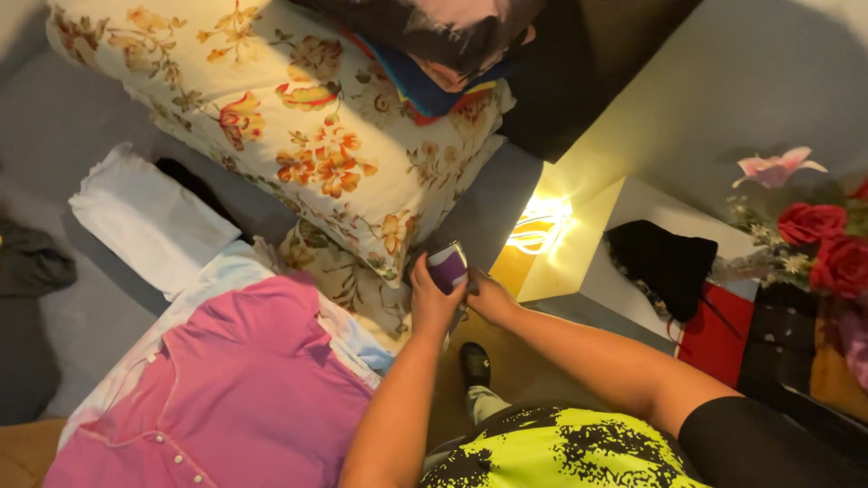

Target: The person folds a white cloth and places it on a bed. They then pick up a pink shirt, lay it flat, and iron it using a purple iron. The person irons both the front and back of the shirt, adjusting its position on the bed as needed.

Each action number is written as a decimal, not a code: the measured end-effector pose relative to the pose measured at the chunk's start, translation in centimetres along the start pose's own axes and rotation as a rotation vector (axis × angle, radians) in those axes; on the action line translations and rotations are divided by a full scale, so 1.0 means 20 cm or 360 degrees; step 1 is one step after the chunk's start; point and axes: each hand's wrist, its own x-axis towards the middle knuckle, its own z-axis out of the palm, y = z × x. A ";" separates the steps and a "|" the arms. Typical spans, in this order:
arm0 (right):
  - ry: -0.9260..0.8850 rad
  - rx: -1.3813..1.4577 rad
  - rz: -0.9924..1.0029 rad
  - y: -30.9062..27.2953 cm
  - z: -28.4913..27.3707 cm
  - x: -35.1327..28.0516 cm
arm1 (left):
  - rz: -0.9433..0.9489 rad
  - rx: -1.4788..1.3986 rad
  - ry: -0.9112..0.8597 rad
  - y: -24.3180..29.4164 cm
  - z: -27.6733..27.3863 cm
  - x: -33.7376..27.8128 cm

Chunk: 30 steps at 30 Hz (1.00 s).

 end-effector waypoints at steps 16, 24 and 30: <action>-0.0056 0.0286 -0.0091 0.10 0.11 0.03 | 0.0005 0.0199 -0.0150 -0.01 -0.05 -0.09; 0.0059 0.0308 -0.0060 -0.09 -0.02 -0.17 | 0.0000 0.0245 -0.0166 -0.03 -0.12 -0.17; 0.0691 0.0440 -0.0246 -0.03 0.18 -0.51 | 0.0429 0.0249 -0.0182 -0.06 -0.44 -0.50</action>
